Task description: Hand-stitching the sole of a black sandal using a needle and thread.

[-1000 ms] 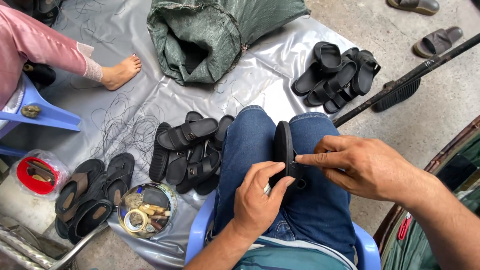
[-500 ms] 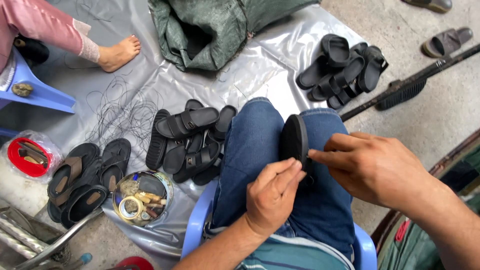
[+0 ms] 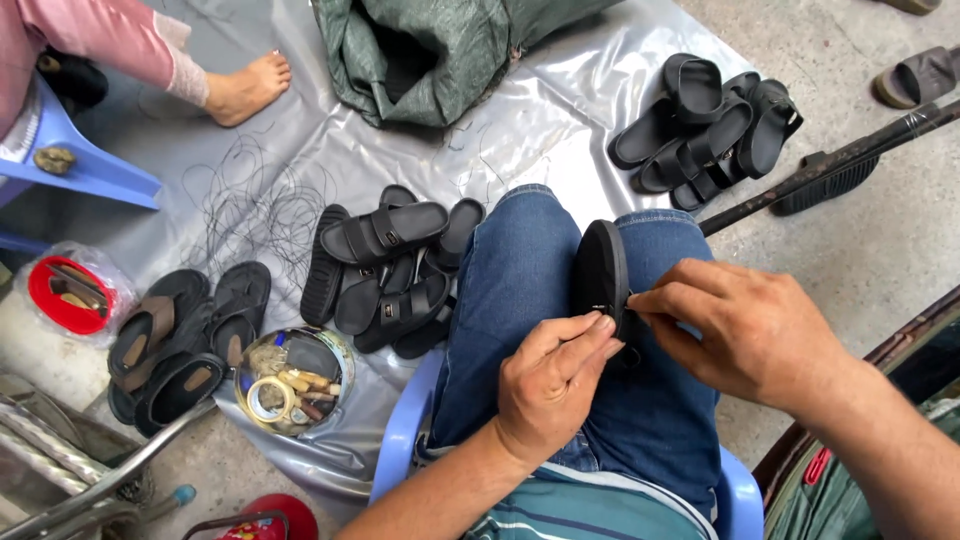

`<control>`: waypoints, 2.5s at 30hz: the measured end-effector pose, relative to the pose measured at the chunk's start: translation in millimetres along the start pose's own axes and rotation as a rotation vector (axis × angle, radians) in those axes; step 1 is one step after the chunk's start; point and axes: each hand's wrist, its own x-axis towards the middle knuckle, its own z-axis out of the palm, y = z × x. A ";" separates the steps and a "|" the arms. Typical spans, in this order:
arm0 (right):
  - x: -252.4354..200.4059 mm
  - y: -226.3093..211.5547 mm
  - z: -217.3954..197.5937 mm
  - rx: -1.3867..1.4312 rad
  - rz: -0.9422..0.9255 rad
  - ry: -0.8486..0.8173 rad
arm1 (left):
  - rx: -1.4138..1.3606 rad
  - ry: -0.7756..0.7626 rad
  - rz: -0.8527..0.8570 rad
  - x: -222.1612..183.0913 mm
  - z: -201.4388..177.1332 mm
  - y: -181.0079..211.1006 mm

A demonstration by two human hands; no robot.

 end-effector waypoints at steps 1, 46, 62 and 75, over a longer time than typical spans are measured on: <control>-0.1 -2.9 -2.0 -0.007 0.005 0.000 | 0.067 -0.061 0.015 1.4 -5.0 0.6; -14.6 6.6 -8.7 -0.128 -0.067 -0.085 | 0.224 -0.416 -0.285 26.9 -47.6 1.6; -14.5 -4.0 -5.5 -0.038 0.009 -0.109 | 0.173 -0.619 -0.361 49.7 -32.9 9.8; -14.5 -3.4 -4.6 -0.308 -0.050 -0.151 | 0.084 -0.448 -0.558 31.8 -24.2 14.2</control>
